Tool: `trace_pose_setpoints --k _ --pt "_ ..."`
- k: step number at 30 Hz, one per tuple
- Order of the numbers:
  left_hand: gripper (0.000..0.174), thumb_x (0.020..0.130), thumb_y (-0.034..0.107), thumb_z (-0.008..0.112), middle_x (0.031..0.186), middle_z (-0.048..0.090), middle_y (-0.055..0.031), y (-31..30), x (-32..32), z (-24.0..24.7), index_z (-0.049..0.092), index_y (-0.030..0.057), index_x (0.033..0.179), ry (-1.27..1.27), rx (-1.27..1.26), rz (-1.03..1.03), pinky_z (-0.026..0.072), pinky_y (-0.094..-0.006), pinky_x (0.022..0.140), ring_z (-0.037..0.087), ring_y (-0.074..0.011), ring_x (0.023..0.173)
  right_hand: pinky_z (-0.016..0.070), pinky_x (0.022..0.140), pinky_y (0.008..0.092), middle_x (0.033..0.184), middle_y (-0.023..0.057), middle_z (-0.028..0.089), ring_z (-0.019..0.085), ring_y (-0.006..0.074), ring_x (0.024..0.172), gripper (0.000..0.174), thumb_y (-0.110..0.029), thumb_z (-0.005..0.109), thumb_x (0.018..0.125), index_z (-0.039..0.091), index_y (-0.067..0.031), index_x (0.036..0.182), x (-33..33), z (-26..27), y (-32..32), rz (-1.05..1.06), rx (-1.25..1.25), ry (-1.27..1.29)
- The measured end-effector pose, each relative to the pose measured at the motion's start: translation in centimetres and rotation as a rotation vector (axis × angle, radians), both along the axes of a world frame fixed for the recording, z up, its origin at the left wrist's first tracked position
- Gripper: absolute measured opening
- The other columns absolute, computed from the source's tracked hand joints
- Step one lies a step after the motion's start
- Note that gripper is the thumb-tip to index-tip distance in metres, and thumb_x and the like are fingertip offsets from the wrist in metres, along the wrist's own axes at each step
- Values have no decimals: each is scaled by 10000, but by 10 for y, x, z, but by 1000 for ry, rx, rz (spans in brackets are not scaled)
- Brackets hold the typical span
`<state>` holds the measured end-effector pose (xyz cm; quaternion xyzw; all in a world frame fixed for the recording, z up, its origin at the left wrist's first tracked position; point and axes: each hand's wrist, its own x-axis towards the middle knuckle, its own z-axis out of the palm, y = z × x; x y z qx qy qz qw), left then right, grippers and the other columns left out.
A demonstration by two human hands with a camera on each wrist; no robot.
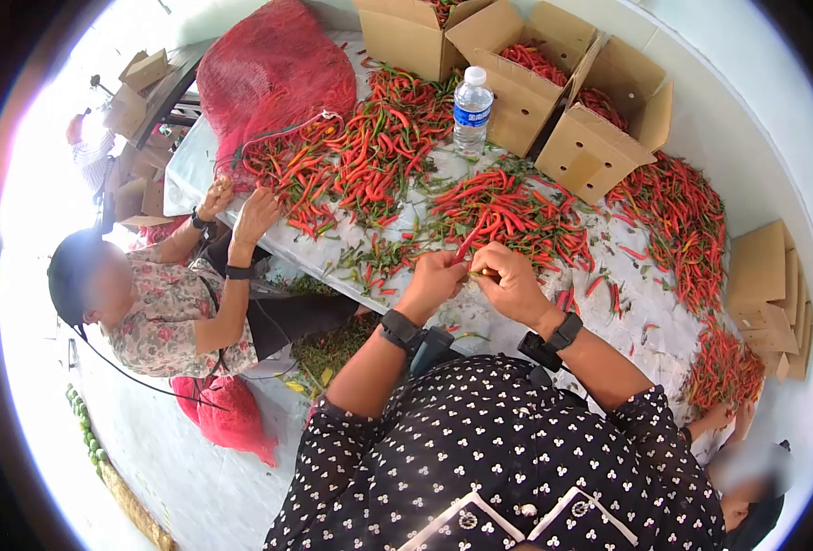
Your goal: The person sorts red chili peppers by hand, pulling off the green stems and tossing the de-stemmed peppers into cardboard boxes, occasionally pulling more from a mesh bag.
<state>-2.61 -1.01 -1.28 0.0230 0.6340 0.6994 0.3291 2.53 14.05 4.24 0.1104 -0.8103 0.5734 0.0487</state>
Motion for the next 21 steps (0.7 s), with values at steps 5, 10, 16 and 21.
trace_pose_setpoints --k 5,10,16,21 --pt "146 826 125 531 638 583 -58 -17 -8 -34 573 -13 803 -16 -106 123 380 -224 427 506 -91 483 357 524 225 756 3 519 440 69 597 66 2 593 759 537 -25 783 6 21 -8 76 -149 -26" --pt "338 936 264 392 691 613 -92 -24 4 10 533 -22 1045 -143 -36 -41 392 -213 448 528 -101 489 342 488 199 639 -55 500 423 15 570 72 -110 593 811 563 -45 802 -4 17 23 -76 -331 -369" --pt "346 945 264 371 707 608 -96 -25 11 9 516 -29 1061 -167 18 -85 408 -213 480 522 -102 491 261 418 193 618 -26 522 349 27 470 164 -196 603 815 566 -51 750 -65 96 89 -278 -793 -59" --pt "321 944 257 375 706 606 -87 -6 8 18 512 -10 1058 -74 63 -139 417 -208 499 528 -97 504 332 458 174 716 -31 555 409 14 549 252 -294 648 795 595 -72 901 -38 40 57 -206 -297 -403"
